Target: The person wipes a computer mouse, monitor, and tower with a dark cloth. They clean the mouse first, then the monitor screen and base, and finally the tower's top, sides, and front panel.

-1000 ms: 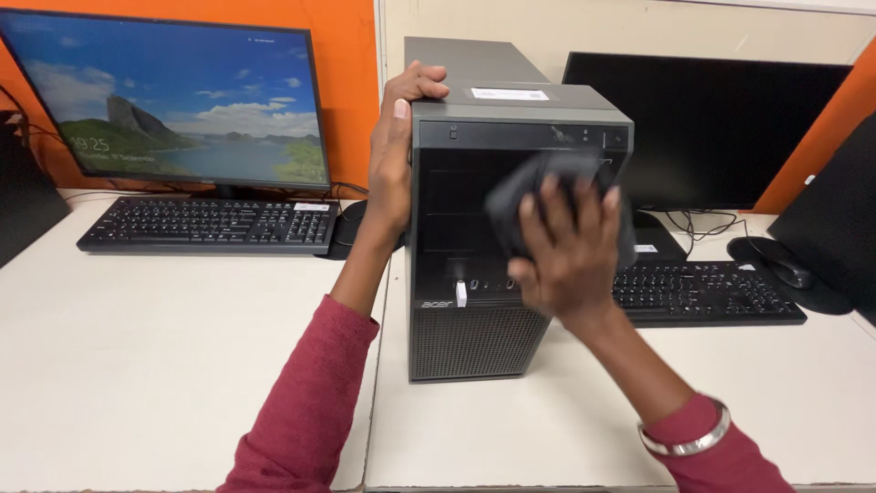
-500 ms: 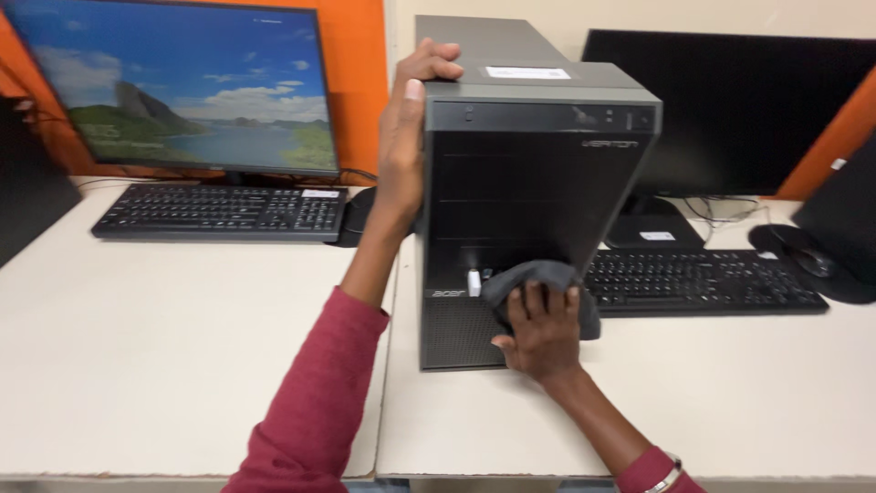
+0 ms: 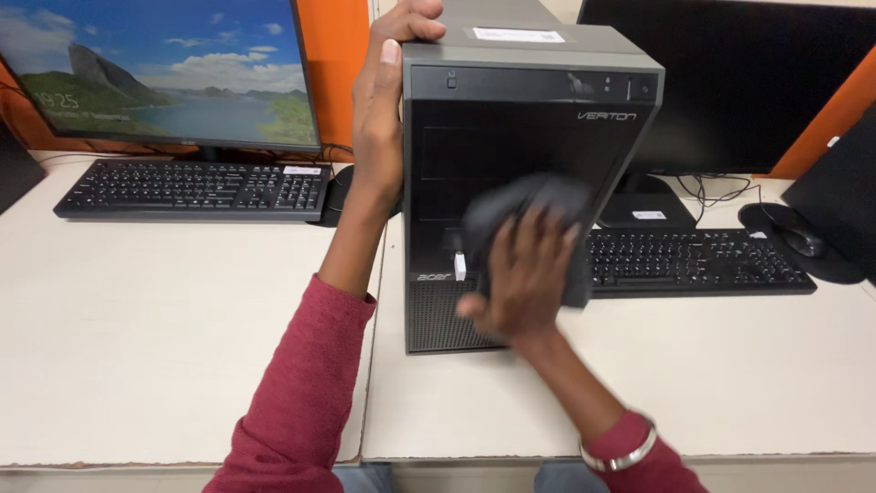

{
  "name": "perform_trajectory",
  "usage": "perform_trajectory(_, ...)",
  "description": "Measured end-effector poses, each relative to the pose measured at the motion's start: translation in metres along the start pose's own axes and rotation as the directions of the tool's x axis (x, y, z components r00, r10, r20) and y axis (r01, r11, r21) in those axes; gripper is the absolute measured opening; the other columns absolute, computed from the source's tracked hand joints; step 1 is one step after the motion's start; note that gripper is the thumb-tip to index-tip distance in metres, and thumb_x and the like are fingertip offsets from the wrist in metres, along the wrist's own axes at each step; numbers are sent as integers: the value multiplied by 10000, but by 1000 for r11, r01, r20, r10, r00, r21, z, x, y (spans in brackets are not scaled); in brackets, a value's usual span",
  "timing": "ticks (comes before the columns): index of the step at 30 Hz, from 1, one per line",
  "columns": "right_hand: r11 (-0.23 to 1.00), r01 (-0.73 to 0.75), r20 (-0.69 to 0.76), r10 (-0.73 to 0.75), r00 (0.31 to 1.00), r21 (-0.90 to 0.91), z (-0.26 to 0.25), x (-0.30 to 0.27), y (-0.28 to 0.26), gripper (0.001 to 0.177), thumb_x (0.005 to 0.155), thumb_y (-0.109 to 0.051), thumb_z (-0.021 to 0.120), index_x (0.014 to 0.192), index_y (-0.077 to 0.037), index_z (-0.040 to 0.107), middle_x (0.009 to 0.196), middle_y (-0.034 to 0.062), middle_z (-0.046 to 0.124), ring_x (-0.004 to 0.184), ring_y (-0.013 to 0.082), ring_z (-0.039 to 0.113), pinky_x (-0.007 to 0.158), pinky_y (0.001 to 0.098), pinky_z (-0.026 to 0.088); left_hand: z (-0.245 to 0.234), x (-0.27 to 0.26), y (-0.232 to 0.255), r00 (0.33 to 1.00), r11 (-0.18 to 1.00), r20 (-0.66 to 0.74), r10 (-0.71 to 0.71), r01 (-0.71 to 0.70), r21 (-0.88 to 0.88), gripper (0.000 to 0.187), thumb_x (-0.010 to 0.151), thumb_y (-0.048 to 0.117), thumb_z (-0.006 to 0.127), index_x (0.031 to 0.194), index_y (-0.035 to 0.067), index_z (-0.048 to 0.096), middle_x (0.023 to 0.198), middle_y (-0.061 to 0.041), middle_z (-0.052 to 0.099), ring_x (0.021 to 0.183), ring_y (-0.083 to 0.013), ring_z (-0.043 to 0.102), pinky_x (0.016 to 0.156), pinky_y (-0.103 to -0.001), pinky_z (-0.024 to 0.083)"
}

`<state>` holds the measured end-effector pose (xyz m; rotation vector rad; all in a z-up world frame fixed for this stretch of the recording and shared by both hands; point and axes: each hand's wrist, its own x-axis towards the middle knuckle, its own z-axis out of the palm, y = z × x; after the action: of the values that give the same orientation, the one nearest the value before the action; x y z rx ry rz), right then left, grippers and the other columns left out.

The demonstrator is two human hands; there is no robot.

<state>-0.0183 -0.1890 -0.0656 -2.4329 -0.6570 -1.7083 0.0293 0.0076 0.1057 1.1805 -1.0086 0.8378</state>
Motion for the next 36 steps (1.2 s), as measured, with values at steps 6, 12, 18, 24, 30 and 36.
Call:
perform_trajectory(6, 997, 62, 106, -56, 993, -53, -2, -32, 30, 984, 957, -804, 45, 1542, -86, 380, 1717, 135, 166, 1588, 366, 94, 1295, 687, 30, -1, 1, -4, 999, 997, 0, 52, -52, 59, 446, 1196, 308, 272, 1221, 33, 623, 1427, -77, 593, 1505, -233, 426, 1317, -346, 270)
perform_trajectory(12, 992, 99, -87, -92, 992, 80, -47, 104, 10, 1018, 1023, -758, -19, 1621, -35, 375, 1675, 224, 256, 1580, 436, 106, 1272, 639, 17, -1, 3, -9, 999, 994, 12, 40, -41, 100, 449, 1178, 324, 276, 1270, 46, 616, 1464, -103, 575, 1564, -267, 319, 1327, -379, 220)
perform_trajectory(18, 784, 496, 209, -592, 778, 373, -62, 81, 6, 971, 1017, -762, 103, 1312, -86, 736, 1400, 70, 687, 1407, 320, 501, 1260, 511, 193, -2, 3, -11, 1000, 996, 21, 16, -18, 92, 437, 1188, 320, 281, 1241, 45, 616, 1461, -107, 583, 1574, -286, 321, 1340, -402, 210)
perform_trajectory(24, 932, 343, 1, -345, 939, 115, -81, 100, 45, 1035, 1037, -736, 57, 1273, 19, 724, 1382, 174, 656, 1445, 394, 417, 1262, 542, 130, 1, 1, -15, 999, 997, 12, 46, -47, 58, 442, 1182, 321, 277, 1258, 55, 622, 1463, -92, 571, 1528, -257, 372, 1325, -372, 250)
perform_trajectory(30, 888, 418, 50, -434, 900, 191, -70, 128, -3, 1052, 1047, -738, 31, 1370, -10, 719, 1500, 168, 619, 1496, 427, 350, 1258, 558, 101, 1, -1, -9, 1000, 1000, 8, 13, -13, -19, 436, 1206, 317, 292, 1260, 41, 624, 1409, -68, 587, 1332, -191, 525, 1195, -295, 359)
perform_trajectory(36, 951, 258, 87, -275, 957, 173, -47, 59, 33, 1021, 1017, -747, 60, 1359, -14, 682, 1503, 185, 570, 1487, 479, 348, 1237, 650, 125, -2, -4, -14, 1000, 1000, 13, 3, -3, 31, 436, 1220, 327, 298, 1259, 32, 617, 1333, -64, 615, 1239, -177, 560, 1148, -275, 372)
